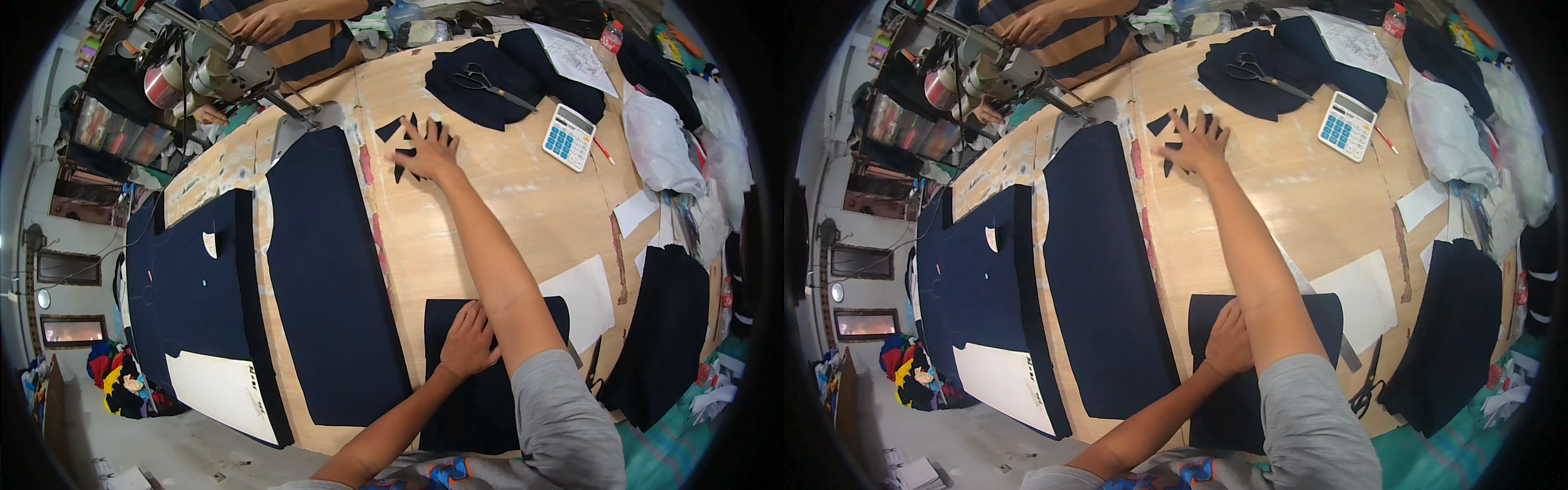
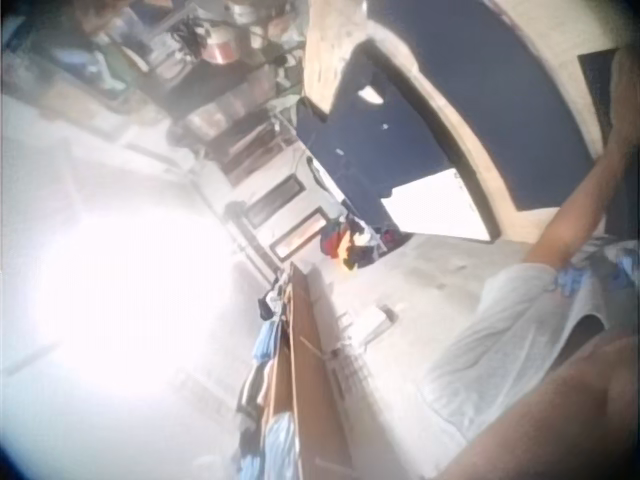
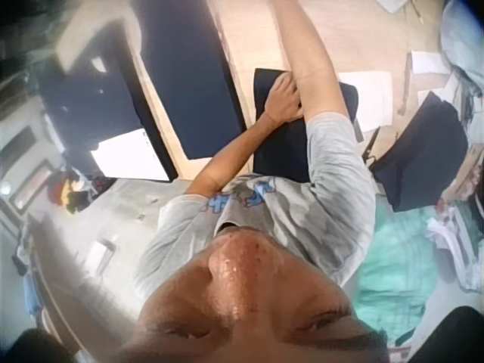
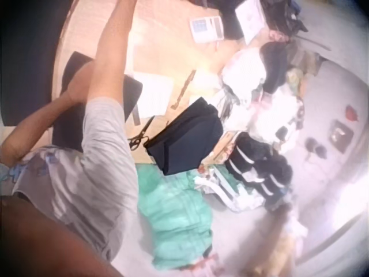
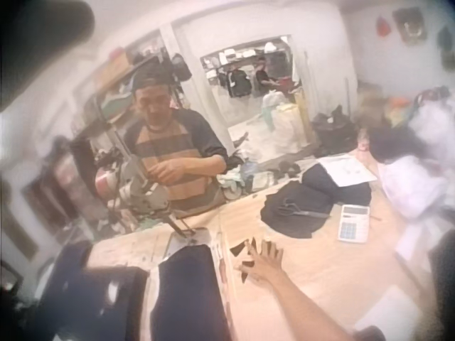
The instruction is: The person handles dark fabric pieces on a worktable, aligns them with paper patterns, and uses scissors to trim edges. A coworker operates a sewing machine nearby. The person repeatedly folds, aligns, and cuts fabric pieces, then places them into a green sack.
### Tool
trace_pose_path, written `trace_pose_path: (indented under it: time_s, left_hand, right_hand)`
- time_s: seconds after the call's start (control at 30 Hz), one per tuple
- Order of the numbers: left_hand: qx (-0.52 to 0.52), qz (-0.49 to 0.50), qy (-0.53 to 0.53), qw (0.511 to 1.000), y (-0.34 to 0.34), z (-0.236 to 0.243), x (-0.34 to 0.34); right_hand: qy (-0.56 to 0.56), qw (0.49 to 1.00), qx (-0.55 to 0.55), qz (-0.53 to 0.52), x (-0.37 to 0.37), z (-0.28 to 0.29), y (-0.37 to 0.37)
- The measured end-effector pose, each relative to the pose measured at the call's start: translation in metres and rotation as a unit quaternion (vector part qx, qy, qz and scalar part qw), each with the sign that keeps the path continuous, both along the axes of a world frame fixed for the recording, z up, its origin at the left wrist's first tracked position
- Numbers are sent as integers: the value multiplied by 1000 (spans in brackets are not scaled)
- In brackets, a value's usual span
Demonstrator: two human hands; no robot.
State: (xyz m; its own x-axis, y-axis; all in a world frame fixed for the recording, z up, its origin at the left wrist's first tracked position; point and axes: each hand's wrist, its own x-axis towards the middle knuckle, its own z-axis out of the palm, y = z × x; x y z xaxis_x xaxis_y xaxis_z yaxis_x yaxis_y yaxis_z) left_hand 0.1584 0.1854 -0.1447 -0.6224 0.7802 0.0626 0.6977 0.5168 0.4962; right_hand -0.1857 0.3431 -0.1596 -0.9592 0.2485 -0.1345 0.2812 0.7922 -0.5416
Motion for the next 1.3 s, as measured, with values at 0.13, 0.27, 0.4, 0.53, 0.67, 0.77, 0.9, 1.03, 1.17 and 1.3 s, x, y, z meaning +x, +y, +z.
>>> trace_pose_path:
  time_s: [0.13, 0.27, 0.4, 0.53, 0.67, 0.77, 0.9, 1.03, 1.17, 1.3]
  left_hand:
    - [-7, -35, -57, 998, -2, -7, 0]
    - [-9, -25, -66, 997, -4, -7, 2]
    - [-30, 6, -239, 970, -6, 12, -2]
    - [-15, 22, -299, 954, -10, 15, -2]
    - [18, 51, -324, 944, -22, -25, 19]
    - [17, 17, -230, 973, -10, -4, 7]
    - [57, 0, 28, 998, 1, -9, -2]
    - [126, 31, 9, 991, 23, 25, 0]
    - [81, 22, 67, 994, 12, 19, -2]
    - [58, -62, 87, 993, -4, 14, 5]
  right_hand:
    - [47, 992, 116, 13, -3, -25, -18]
    - [94, 990, 108, 13, -25, -30, -20]
    - [166, 979, 109, 35, -46, -44, -20]
    - [266, 957, 110, 45, -58, -53, -33]
    - [252, 952, 163, 57, -49, -49, -62]
    - [246, 961, 128, 18, -45, -42, -40]
    - [231, 962, -118, -81, 22, 38, -1]
    - [236, 885, -378, -138, 220, 87, 82]
    - [298, 770, -492, -278, 476, 149, 92]
    - [382, 640, -436, -504, 736, 142, 33]
